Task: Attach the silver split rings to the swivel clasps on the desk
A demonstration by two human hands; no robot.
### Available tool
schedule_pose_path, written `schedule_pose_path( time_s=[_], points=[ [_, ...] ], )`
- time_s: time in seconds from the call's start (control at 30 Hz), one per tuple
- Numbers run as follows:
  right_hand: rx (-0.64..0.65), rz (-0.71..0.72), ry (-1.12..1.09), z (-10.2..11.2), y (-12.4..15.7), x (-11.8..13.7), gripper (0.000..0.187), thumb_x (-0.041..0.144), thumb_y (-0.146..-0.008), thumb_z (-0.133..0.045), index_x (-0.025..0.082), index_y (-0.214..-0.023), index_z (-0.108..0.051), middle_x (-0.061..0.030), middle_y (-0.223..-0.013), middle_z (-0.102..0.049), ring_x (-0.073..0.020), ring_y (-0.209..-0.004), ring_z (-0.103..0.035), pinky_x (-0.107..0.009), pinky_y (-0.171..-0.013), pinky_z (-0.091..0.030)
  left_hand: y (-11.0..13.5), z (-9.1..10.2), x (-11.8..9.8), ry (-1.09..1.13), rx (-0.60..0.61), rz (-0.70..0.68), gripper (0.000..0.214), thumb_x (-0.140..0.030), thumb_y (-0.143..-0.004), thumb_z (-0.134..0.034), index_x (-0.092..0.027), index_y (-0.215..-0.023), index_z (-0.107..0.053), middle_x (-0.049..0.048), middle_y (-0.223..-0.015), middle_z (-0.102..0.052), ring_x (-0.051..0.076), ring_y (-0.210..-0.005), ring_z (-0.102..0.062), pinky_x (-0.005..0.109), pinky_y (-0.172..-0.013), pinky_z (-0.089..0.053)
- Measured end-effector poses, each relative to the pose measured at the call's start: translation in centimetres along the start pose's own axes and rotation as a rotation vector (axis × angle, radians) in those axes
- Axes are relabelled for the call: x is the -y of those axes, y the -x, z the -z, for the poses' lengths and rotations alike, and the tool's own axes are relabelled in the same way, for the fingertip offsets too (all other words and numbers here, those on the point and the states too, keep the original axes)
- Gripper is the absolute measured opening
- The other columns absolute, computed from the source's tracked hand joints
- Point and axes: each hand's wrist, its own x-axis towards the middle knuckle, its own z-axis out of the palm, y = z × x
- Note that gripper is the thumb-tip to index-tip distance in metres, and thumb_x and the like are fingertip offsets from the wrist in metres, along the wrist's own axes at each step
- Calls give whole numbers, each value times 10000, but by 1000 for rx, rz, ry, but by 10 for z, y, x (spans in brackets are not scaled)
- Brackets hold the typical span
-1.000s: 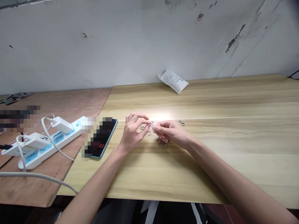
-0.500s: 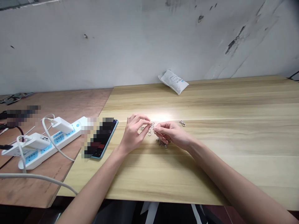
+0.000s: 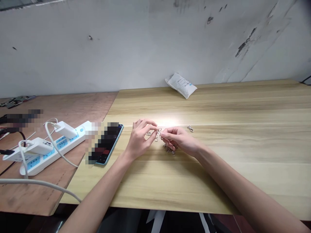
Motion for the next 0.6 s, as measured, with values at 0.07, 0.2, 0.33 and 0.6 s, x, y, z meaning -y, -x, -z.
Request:
schedule_pose_path(
  time_s=[0.07,0.2,0.33,0.6],
  points=[
    [0,0,1,-1,0,1,350,482,-829,-668,159,-711,-601,48,-539,-494,-64,-437,-403,-229,-462,-281,0,0,0,0,2,5,73,-180,-890,-577,-214,-873,-639,29,-998,-682,198,-967,-580,378,-888,-379],
    [-31,11,21,-3,1,3,367,480,-819,-670,164,-662,-573,45,-515,-495,-62,-437,-395,-225,-470,-305,-1,0,0,2,-1,22,56,-173,-866,-597,-209,-842,-633,26,-994,-680,201,-968,-582,379,-894,-371],
    [-171,29,131,-3,0,2,319,445,-797,-693,154,-698,-608,37,-535,-520,-62,-454,-420,-212,-460,-329,0,-1,1,5,21,58,52,-169,-846,-614,-204,-816,-637,25,-999,-673,201,-968,-581,375,-889,-360],
    [-328,223,291,-5,-4,-6,179,336,-836,-622,171,-797,-564,2,-702,-615,-69,-502,-441,-218,-480,-355,1,-3,-3,19,93,76,76,-146,-825,-602,-203,-776,-613,22,-1014,-673,201,-995,-582,370,-902,-347]
  ],
)
